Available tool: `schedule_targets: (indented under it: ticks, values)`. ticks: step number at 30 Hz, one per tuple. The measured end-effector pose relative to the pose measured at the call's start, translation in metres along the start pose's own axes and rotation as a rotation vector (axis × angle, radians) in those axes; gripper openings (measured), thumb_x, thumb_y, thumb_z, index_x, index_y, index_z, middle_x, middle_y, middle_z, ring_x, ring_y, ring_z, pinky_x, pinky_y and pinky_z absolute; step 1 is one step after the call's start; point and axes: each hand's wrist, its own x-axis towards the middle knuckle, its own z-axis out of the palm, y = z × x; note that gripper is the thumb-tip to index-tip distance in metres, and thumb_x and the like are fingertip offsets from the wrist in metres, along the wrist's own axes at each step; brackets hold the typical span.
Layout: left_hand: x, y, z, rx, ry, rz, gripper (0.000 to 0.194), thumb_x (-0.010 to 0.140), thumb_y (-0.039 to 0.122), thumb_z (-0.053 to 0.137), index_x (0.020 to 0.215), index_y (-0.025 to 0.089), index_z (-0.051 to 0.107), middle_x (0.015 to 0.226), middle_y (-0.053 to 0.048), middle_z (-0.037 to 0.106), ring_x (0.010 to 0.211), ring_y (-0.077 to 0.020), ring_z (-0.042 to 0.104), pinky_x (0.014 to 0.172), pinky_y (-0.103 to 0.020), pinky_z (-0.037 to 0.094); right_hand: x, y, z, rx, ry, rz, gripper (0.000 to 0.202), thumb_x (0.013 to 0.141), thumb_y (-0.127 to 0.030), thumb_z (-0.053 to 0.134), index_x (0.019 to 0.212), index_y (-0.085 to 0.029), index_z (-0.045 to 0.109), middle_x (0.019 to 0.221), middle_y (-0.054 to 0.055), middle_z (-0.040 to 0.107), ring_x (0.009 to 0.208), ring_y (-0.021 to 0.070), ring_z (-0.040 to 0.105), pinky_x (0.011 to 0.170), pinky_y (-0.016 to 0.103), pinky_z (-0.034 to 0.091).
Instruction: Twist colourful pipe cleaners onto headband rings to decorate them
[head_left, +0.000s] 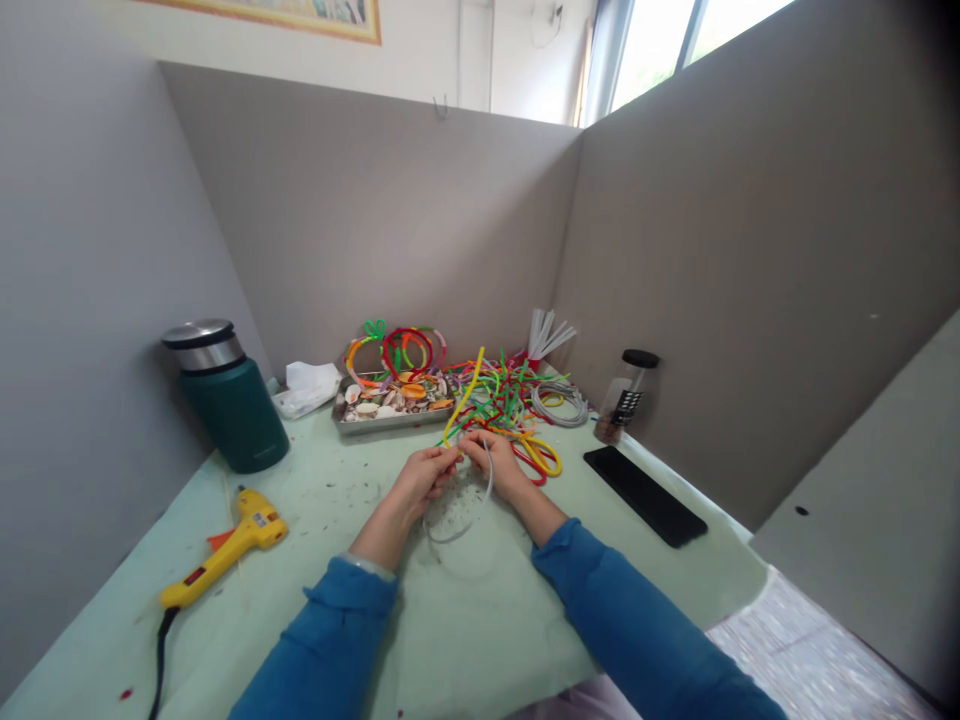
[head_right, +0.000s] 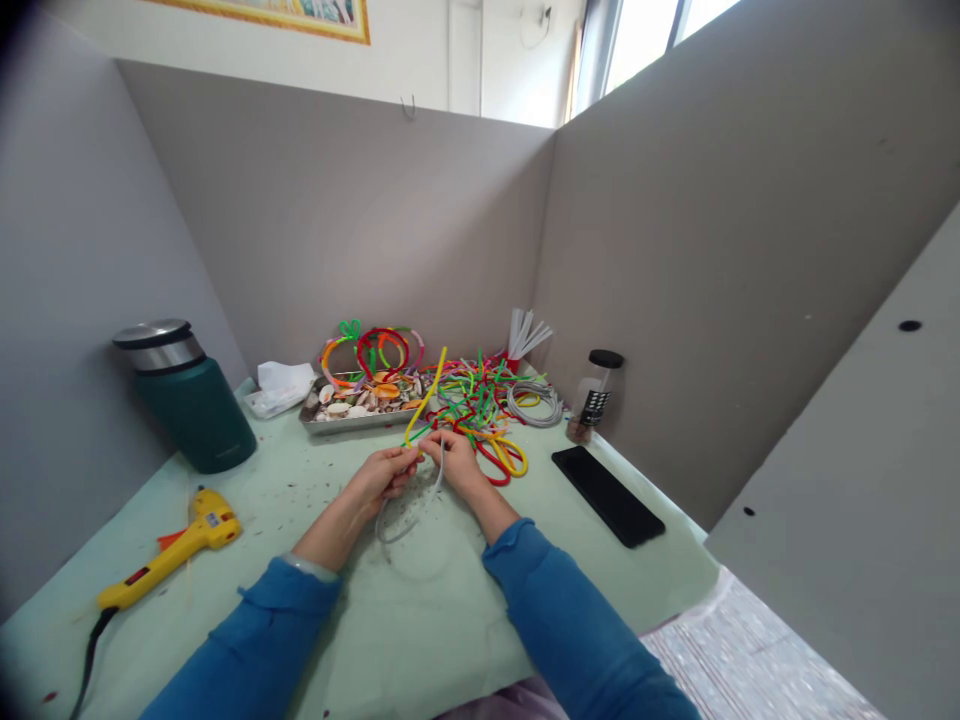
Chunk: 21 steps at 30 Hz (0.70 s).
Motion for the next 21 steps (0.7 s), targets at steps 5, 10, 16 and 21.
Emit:
schedule_targets:
  ticks: [5, 10, 16, 21]
  values:
    - [-0.0021, 0.0038, -0.0001, -0.026, -0.009, -0.024, 0.034, 0.063, 0.038, 0.072, 0.076, 0.012, 0.056, 0.051, 0.006, 0.042, 0.035, 0.0001, 0.022, 0.036, -0.019, 0.005, -0.0018, -0.0035, 0.0004, 0.048, -0.030, 0.039, 0.023, 0.071, -0.038, 0.061, 0.065, -0.016, 0.060, 0.050, -0.004, 0.044, 0.047, 0.0088, 0.034, 0.046, 0.023, 0.025]
    - [-0.0046, 0.0074, 0.0000, -0.046, -0.048, -0.054, 0.034, 0.064, 0.039, 0.072, 0.078, 0.014, 0.054, 0.050, 0.007, 0.042, 0.033, 0.0004, 0.019, 0.037, -0.019, 0.004, -0.0005, 0.0005, 0.0003, 0.130, -0.091, 0.044, 0.025, 0.073, -0.041, 0.061, 0.068, -0.017, 0.060, 0.052, -0.004, 0.044, 0.047, 0.0086, 0.034, 0.046, 0.023, 0.024]
    - [-0.0046, 0.0064, -0.0001, -0.077, -0.068, -0.059, 0.035, 0.065, 0.041, 0.072, 0.078, 0.014, 0.054, 0.049, 0.007, 0.042, 0.033, 0.0005, 0.018, 0.036, -0.019, 0.004, -0.0001, 0.0010, 0.0004, 0.216, -0.102, 0.071, 0.024, 0.071, -0.040, 0.063, 0.068, -0.017, 0.058, 0.053, -0.005, 0.045, 0.048, 0.0083, 0.036, 0.048, 0.023, 0.027]
    - [-0.0029, 0.0046, -0.0030, -0.096, -0.131, -0.049, 0.035, 0.064, 0.040, 0.072, 0.074, 0.014, 0.053, 0.052, 0.006, 0.043, 0.035, 0.0006, 0.020, 0.036, -0.019, 0.005, -0.0002, 0.0009, 0.0013, 0.245, -0.124, 0.087, 0.028, 0.071, -0.043, 0.064, 0.066, -0.016, 0.057, 0.052, -0.004, 0.045, 0.047, 0.0078, 0.037, 0.047, 0.022, 0.029]
